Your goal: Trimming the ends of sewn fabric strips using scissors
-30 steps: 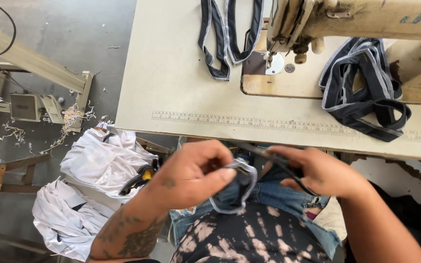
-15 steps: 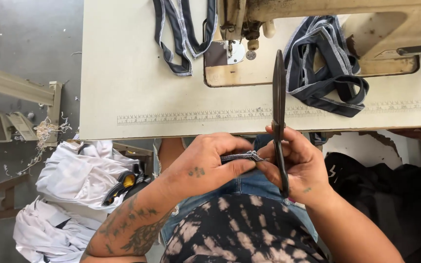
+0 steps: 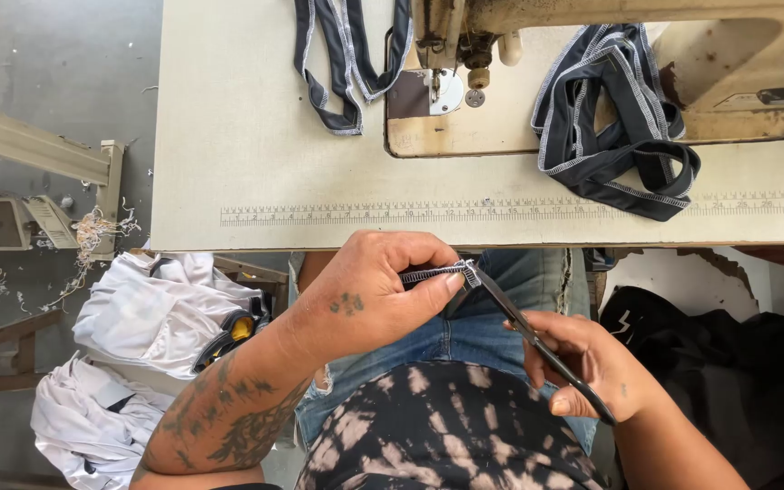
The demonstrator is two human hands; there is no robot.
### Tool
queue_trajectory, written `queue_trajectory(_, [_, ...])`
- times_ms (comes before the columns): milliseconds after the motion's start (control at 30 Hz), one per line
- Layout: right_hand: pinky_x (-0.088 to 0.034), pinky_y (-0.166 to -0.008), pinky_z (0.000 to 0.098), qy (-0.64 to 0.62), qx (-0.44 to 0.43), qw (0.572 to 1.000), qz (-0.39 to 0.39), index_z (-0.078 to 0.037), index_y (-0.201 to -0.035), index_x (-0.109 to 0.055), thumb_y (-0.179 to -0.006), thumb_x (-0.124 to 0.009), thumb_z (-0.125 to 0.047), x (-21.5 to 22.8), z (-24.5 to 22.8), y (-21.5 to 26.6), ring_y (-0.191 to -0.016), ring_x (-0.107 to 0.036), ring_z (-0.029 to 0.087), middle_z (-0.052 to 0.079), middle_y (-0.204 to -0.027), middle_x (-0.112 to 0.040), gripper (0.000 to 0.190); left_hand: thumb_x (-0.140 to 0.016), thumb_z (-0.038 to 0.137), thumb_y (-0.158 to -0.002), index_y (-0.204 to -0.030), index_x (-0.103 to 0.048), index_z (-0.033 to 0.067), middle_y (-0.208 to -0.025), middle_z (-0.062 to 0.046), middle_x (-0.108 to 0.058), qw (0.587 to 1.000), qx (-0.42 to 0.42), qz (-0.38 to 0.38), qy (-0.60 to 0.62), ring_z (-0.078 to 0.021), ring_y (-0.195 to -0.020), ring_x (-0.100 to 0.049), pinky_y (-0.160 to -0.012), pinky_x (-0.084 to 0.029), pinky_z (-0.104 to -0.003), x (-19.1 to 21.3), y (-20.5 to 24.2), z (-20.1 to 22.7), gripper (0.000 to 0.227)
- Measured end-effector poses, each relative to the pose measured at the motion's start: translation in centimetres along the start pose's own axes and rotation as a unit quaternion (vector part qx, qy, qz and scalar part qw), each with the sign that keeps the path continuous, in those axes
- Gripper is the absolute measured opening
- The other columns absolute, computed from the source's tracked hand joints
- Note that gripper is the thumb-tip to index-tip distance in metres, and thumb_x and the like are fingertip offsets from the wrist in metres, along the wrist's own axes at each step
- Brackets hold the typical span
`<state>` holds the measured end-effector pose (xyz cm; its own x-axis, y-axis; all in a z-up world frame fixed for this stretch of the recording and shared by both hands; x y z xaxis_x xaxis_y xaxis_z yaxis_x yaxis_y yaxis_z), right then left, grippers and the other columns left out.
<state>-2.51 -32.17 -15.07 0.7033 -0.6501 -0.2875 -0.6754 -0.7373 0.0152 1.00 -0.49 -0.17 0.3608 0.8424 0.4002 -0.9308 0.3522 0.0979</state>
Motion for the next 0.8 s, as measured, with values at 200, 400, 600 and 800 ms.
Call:
queue_trajectory(200, [-0.051, -0.057, 0.0292, 0.025, 0.032, 0.999, -0.019, -0.003, -0.155, -0.051, -0.089, -0.091, -0.045, -0.1, -0.4, -0.6, -0.068, -0.065, 0.018, 0.01, -0.099, -0.071, 0.088, -0.067, 0.02, -0.099, -0.086, -0.071, 0.0108, -0.074, 0.006, -0.062, 0.998, -0.042, 0.03, -0.029, -0.009, -0.064, -0.053, -0.058, -0.042, -0.033, -0.4, 0.1, -0.2, 0.017])
queue_trajectory(400, [-0.048, -0.052, 0.0277, 0.023, 0.046, 0.998, -0.048, -0.006, -0.154, -0.052, -0.092, -0.091, -0.036, -0.4, -1.3, -1.3, -0.059, -0.06, 0.016, 0.008, -0.097, -0.068, 0.08, -0.066, 0.02, -0.098, -0.086, -0.071, 0.0097, -0.073, 0.004, -0.059, 0.998, -0.052, 0.028, -0.026, -0.01, -0.065, -0.053, -0.059, -0.043, -0.033, -0.3, 0.3, -0.2, 0.017])
queue_trajectory(600, [-0.047, -0.048, 0.0251, 0.061, 0.013, 0.996, -0.066, -0.001, -0.146, -0.059, -0.091, -0.087, -0.041, -0.4, -1.5, -1.4, -0.051, -0.058, 0.012, 0.003, -0.061, -0.065, 0.074, -0.069, 0.022, -0.093, -0.087, -0.076, 0.0113, -0.078, 0.004, -0.069, 0.999, -0.038, 0.017, -0.028, -0.0091, -0.069, -0.061, -0.062, -0.048, -0.031, -0.1, 0.0, -0.6, 0.014])
queue_trajectory(800, [-0.047, -0.044, 0.0223, 0.022, -0.08, 0.994, -0.072, 0.003, -0.139, -0.066, -0.08, -0.091, -0.072, 0.7, -3.1, -0.6, -0.056, -0.065, 0.01, 0.008, -0.068, -0.072, 0.099, -0.068, 0.025, -0.085, -0.077, -0.077, 0.0159, -0.065, 0.009, -0.062, 0.991, 0.072, -0.088, -0.074, -0.0063, -0.059, -0.05, -0.057, -0.041, -0.03, 0.9, -0.8, 0.2, 0.014])
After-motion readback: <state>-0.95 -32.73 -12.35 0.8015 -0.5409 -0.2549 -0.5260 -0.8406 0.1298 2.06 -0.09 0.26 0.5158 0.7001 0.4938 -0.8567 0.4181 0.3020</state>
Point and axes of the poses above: each hand's wrist, its own y-axis away from the middle knuckle, its own x-axis out of the back of the hand, z = x × y, the point moved 1 cm from there along -y, towards the middle knuckle
